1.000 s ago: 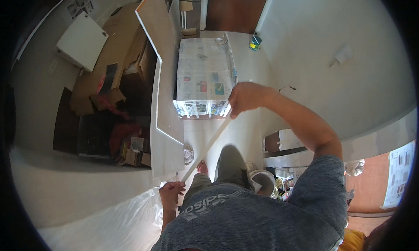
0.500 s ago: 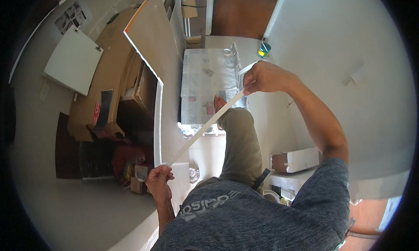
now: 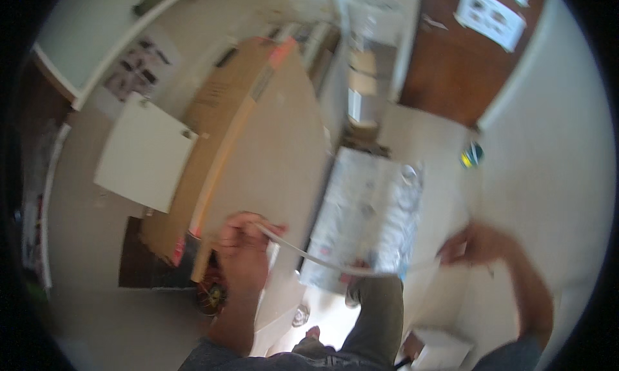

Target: The person uses a hand plane to smooth the edge of a wooden board. They then measure and cut a strip of white edge banding, apply glue to a sanding block, and use the block to press the banding onto the edge of a cabinet door.

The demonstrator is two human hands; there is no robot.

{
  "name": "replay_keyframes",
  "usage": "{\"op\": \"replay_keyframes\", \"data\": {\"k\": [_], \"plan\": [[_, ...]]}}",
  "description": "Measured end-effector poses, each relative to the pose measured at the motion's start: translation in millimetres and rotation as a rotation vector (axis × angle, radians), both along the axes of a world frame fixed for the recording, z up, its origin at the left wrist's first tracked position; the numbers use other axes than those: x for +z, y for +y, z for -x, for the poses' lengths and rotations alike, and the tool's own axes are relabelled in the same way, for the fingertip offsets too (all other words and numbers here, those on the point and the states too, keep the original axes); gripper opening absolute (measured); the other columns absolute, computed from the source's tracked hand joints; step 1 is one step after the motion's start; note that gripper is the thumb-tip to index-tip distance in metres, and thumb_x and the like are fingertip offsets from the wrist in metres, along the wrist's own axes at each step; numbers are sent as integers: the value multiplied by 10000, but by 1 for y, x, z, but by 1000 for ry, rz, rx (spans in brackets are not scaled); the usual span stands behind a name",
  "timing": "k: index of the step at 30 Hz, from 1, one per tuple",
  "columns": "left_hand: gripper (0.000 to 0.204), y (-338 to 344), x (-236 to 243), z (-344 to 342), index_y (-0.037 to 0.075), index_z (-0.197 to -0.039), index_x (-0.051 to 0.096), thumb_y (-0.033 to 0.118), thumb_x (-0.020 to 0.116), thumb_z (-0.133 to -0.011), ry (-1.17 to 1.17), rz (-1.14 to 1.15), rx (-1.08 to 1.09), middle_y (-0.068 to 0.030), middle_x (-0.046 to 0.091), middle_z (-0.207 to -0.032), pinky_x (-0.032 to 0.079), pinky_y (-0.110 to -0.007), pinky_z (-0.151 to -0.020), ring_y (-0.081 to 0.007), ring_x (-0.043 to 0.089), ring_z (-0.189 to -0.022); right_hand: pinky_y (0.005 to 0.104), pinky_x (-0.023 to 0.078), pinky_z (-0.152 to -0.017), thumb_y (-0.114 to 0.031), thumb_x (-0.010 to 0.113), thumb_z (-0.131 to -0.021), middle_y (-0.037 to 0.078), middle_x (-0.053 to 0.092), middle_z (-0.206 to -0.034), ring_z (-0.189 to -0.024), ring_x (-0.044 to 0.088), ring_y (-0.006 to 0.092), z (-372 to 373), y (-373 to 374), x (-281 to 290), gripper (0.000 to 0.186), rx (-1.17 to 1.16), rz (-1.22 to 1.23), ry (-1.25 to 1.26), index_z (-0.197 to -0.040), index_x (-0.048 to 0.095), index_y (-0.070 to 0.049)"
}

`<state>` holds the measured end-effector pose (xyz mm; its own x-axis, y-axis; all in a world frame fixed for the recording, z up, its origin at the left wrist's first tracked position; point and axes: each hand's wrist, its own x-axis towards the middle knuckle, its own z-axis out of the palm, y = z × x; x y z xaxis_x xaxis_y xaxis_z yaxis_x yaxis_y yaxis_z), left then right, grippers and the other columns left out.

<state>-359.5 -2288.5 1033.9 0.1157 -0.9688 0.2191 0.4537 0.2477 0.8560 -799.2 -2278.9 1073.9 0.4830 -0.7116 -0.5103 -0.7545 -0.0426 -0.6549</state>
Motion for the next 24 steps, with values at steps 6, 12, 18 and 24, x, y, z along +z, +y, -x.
{"op": "replay_keyframes", "data": {"k": [6, 12, 18, 24], "plan": [[223, -67, 102, 41, 72, -1201, 588, 261, 553, -1089, 493, -353, -143, -64, 664, -1003, 590, -462, -935, -210, 703, -905, 371, 584, -794, -358, 686, -1004, 78, 797, -939, -825, 749, 204, -50, -7, -10, 259, -155, -257, -232, -1108, 796, -148], [225, -41, 226, 42, 99, -1133, 657, 285, 689, -1009, 478, -693, 99, -12, 670, -909, 549, -313, -685, -138, 643, -740, 313, 554, -747, -291, 597, -1074, 29, 715, -815, -786, 650, 103, -127, -28, -6, 321, 63, -167, -232, -1151, 751, -20], [126, 8, 308, 0, 81, -1024, 700, 193, 718, -969, 441, -769, 451, -9, 623, -713, 312, -251, -402, -82, 460, -457, 407, 531, -1011, -238, 759, -894, 140, 731, -1222, -1136, 693, 319, -199, -67, 42, 502, 865, 67, -429, -1371, 653, -121], [167, 81, 342, -40, 26, -1058, 690, 176, 692, -984, 392, -743, 674, -19, 606, -701, 299, -219, -388, -60, 426, -447, 343, 530, -984, -288, 792, -892, 132, 733, -1231, -1097, 692, 205, -374, -166, 239, 489, 1172, -368, -39, -1300, 674, -44]]}}
